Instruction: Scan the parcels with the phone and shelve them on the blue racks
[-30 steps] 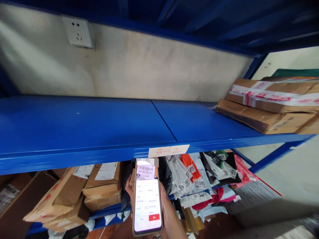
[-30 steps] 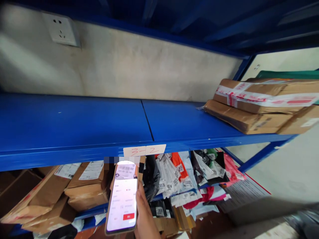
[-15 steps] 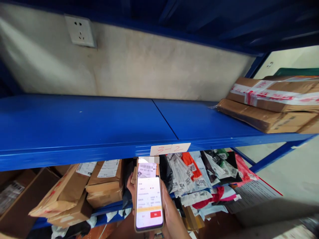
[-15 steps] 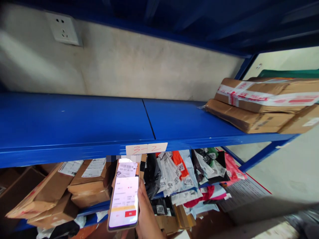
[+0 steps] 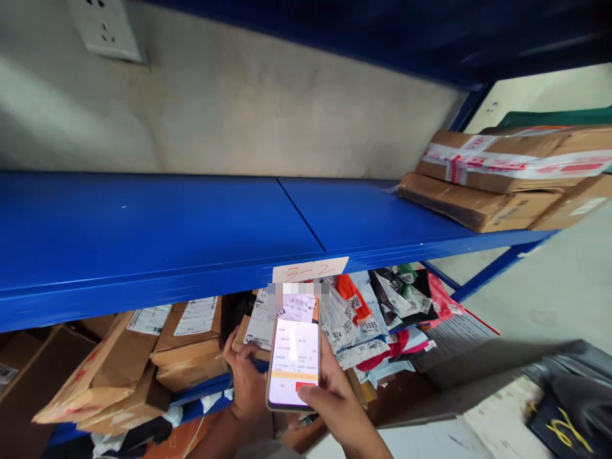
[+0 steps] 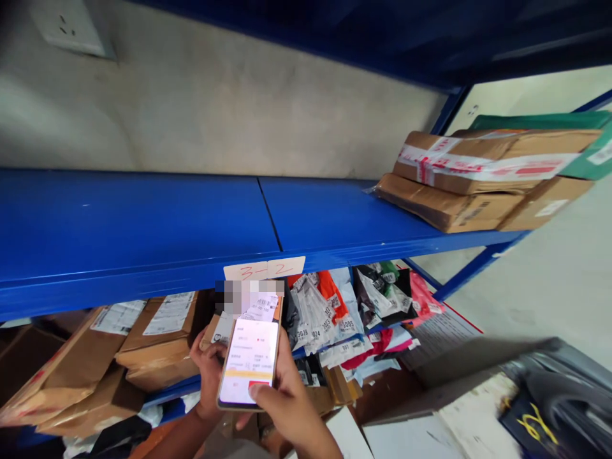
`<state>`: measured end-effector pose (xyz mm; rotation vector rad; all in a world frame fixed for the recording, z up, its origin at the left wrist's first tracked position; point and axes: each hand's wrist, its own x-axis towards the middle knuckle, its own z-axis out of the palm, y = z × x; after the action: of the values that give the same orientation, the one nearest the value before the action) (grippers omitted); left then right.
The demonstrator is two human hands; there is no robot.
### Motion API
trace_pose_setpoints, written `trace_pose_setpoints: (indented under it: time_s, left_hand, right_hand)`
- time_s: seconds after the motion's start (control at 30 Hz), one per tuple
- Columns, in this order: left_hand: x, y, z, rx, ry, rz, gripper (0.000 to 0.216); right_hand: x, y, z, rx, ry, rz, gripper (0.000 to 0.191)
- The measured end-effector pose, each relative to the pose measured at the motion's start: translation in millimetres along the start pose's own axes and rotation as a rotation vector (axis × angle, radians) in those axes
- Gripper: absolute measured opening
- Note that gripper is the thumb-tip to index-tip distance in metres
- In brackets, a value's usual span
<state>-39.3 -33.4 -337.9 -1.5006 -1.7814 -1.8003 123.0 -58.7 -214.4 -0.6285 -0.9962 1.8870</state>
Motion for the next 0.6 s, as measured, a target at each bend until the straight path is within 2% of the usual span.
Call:
trace_pose_setpoints:
  time_s: [0.2, 0.37, 0.5, 0.6]
  left_hand:
    - [13.8, 22.1, -13.6, 0.041, -0.044, 0.222, 0.049]
    - [19.2, 26.7, -23.9, -0.007, -0.084, 0.231, 0.058]
    - [19.8, 24.7, -37.7, -0.098, -0.162, 0.241, 0.057]
    - [16.4, 24.7, -43.5, -0.209, -0.214, 0.270, 0.058]
  right_hand:
    - [-14.9, -6.3, -5.8, 0.051, 0.163, -0.167, 0.119]
    - [-35.3, -11.4, -5.6, 0.079, 0.332, -0.298, 0.120]
    - [-54.2, -7.7, 7.5, 0.067, 0.485, -0.398, 0.119]
    - [-73.0, 3.9, 18.8, 0.079, 0.603, -0.479, 0.109]
